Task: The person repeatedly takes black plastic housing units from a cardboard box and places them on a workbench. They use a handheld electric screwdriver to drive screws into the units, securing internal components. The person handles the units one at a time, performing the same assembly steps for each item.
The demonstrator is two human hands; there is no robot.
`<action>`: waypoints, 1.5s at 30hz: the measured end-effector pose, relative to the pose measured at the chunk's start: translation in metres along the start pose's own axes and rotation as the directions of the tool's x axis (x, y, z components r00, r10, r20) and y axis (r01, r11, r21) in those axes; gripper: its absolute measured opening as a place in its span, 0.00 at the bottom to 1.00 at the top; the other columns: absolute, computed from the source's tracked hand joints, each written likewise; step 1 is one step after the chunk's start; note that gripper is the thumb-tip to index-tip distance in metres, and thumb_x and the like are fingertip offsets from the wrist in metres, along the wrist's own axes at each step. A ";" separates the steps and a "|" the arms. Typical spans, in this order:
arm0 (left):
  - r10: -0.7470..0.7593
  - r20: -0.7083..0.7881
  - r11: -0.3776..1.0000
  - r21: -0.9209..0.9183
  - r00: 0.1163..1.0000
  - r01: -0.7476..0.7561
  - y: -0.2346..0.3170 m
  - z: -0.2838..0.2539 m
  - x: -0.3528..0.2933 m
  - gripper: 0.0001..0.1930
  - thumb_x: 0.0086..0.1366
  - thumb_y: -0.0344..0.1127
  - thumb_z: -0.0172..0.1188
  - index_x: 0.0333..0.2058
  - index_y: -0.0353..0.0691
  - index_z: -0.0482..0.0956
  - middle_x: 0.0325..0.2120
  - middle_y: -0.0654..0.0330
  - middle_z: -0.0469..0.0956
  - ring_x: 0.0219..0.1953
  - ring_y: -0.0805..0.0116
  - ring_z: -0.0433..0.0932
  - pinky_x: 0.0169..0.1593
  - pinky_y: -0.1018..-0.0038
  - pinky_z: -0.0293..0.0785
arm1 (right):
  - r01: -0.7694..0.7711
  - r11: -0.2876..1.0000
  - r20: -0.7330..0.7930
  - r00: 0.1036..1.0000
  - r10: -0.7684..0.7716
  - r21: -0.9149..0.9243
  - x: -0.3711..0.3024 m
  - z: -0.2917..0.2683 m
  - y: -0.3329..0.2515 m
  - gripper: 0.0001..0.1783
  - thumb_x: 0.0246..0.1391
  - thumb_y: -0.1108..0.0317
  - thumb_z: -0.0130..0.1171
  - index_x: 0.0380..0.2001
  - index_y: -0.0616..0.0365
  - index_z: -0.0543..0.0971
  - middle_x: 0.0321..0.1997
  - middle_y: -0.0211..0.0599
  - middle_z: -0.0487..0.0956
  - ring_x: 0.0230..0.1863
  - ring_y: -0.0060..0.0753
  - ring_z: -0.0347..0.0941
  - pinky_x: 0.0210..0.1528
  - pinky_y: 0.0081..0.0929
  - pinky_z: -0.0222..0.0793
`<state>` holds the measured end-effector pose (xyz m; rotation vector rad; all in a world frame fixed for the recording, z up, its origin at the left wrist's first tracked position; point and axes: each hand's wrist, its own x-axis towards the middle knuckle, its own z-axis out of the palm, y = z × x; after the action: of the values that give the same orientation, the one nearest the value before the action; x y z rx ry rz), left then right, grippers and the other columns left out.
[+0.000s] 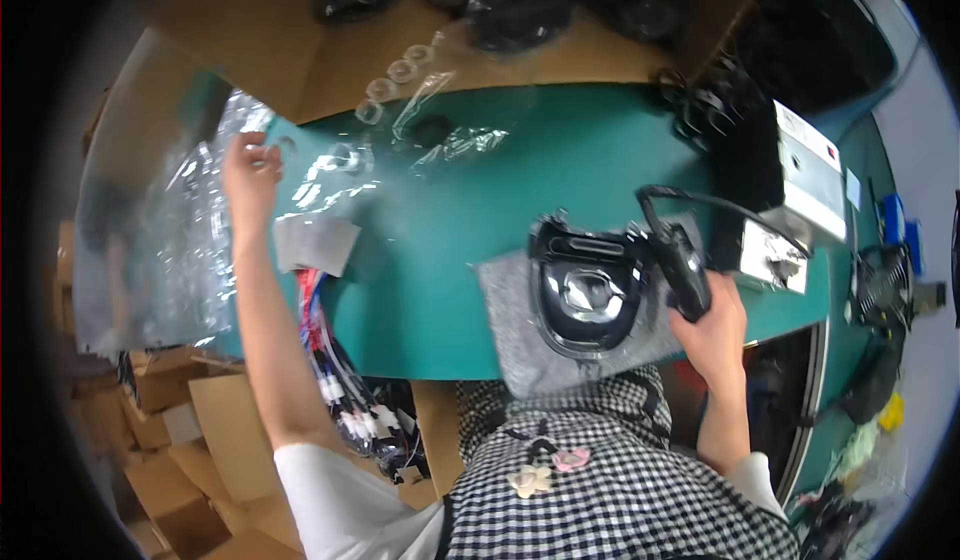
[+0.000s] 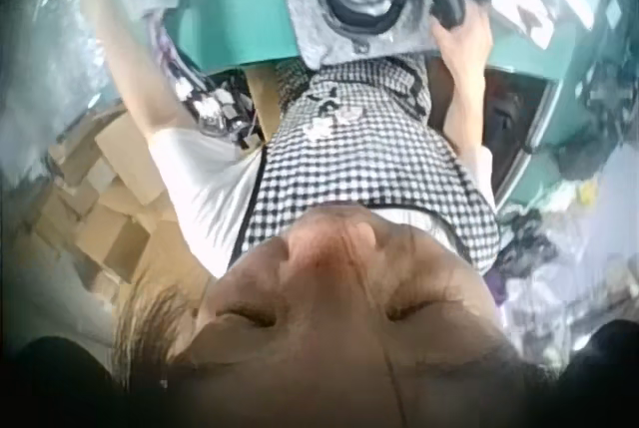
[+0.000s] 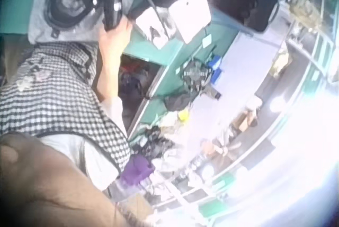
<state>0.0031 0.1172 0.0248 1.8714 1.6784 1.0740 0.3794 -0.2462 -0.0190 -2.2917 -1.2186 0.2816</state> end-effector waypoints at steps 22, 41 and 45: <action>0.395 0.659 0.799 0.096 0.640 -0.593 0.155 0.130 -0.227 0.15 0.43 0.30 0.68 0.23 0.42 0.67 0.53 0.57 0.69 0.62 0.52 0.55 0.64 0.44 0.34 | -0.070 0.984 0.029 0.997 0.066 0.165 -0.002 -0.012 -0.001 0.27 0.32 0.67 0.66 0.40 0.68 0.73 0.36 0.49 0.75 0.38 0.50 0.74 0.41 0.38 0.69; 0.260 0.417 0.965 -0.146 0.871 -0.218 0.116 0.106 -0.277 0.33 0.43 0.43 0.66 0.50 0.40 0.67 0.55 0.49 0.59 0.61 0.46 0.50 0.62 0.43 0.32 | 0.411 0.895 0.223 0.868 -0.443 0.176 0.017 0.005 -0.077 0.28 0.31 0.65 0.68 0.40 0.63 0.76 0.37 0.48 0.76 0.36 0.53 0.75 0.38 0.41 0.72; 0.417 0.286 0.909 -0.149 0.863 -0.390 0.122 0.103 -0.270 0.30 0.42 0.44 0.66 0.46 0.42 0.72 0.50 0.58 0.66 0.57 0.56 0.60 0.62 0.50 0.37 | 0.159 0.916 0.247 0.933 -0.261 0.369 0.008 -0.026 -0.059 0.32 0.33 0.66 0.68 0.47 0.64 0.74 0.37 0.48 0.78 0.35 0.43 0.77 0.40 0.34 0.71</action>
<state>0.1658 -0.1467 -0.0224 2.2572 1.0703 0.9143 0.3531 -0.2218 0.0353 -1.8414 -1.4226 0.7150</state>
